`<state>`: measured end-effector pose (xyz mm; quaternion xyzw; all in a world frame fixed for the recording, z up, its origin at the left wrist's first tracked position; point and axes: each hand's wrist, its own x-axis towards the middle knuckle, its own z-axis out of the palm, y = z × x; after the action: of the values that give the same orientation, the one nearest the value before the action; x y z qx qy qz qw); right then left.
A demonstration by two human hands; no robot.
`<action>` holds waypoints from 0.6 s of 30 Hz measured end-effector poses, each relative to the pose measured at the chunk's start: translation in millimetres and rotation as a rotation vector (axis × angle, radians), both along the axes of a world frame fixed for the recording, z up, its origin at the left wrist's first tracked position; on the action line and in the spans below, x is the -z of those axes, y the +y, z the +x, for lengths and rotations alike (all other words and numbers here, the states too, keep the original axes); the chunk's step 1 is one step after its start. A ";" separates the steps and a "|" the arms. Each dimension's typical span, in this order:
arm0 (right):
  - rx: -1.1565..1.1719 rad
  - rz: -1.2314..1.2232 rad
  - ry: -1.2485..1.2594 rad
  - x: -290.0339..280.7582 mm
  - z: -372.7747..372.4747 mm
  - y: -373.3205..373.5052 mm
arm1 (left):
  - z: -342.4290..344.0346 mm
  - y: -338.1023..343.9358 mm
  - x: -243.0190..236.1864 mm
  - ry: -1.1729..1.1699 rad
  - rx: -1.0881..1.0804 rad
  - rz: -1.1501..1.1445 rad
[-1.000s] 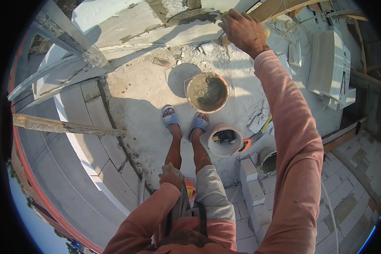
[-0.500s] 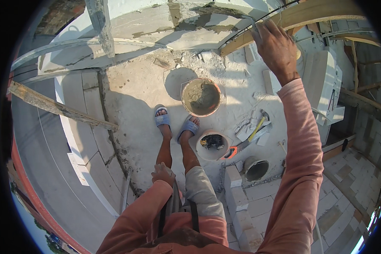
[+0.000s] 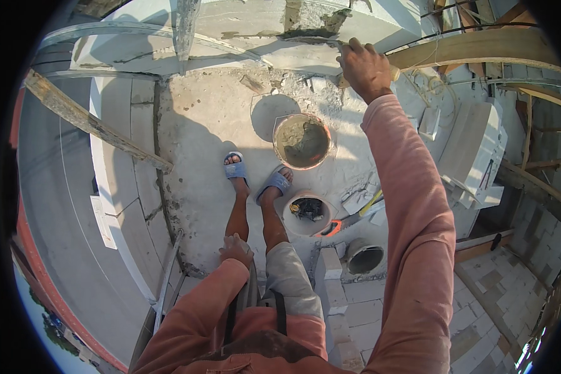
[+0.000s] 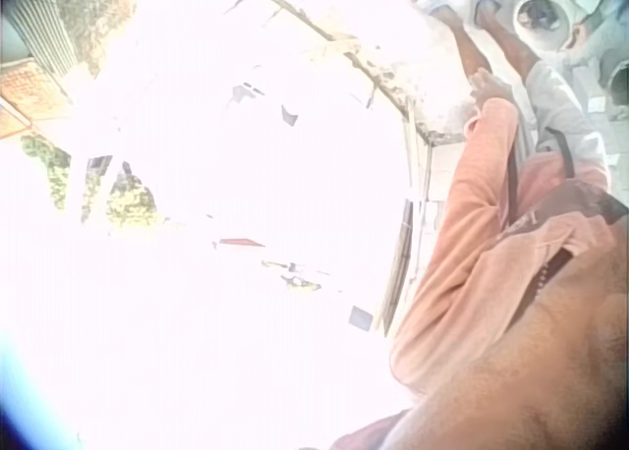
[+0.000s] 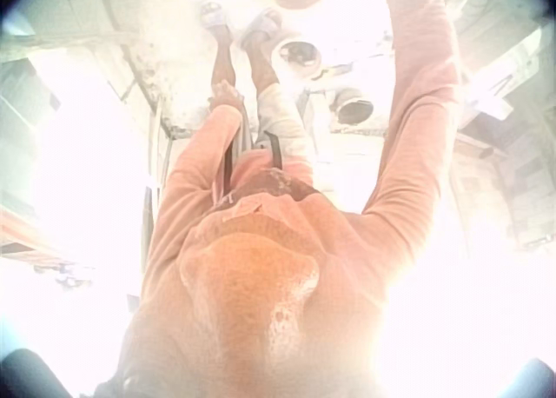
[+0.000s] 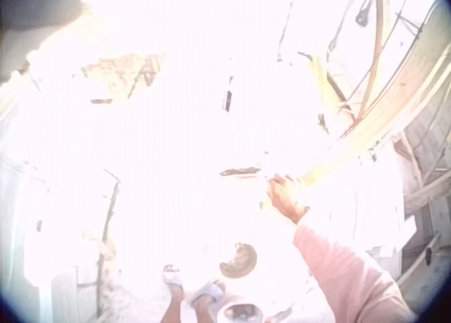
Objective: The person applies mortar to the edges of a concrete block using a trowel, then lifts the block and positions it onto an existing wall structure. The person then uses a hammer and a measuring tape to align and secure the block.
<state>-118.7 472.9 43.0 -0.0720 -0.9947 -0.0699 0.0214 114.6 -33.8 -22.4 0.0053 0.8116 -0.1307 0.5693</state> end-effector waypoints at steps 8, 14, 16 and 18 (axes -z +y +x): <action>-0.006 0.047 0.064 -86.5 -3.6 -1.0 | 7.2 -11.2 1.2 0.010 -0.041 -0.027; 0.038 -0.317 0.225 -77.5 60.7 -13.4 | -6.6 -20.2 -12.9 -0.016 -0.237 -0.035; 0.334 -0.586 -0.085 -56.2 91.6 -29.3 | -8.3 -33.7 -16.4 -0.006 -0.340 0.001; 0.556 -0.891 -0.284 -26.3 131.2 -37.2 | -8.3 -42.7 -13.7 0.002 -0.437 0.048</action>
<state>12.5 435.7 69.3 -0.3244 -0.8646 0.3464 -0.1649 106.3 -76.5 -8.7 -0.1572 0.7969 0.0149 0.5832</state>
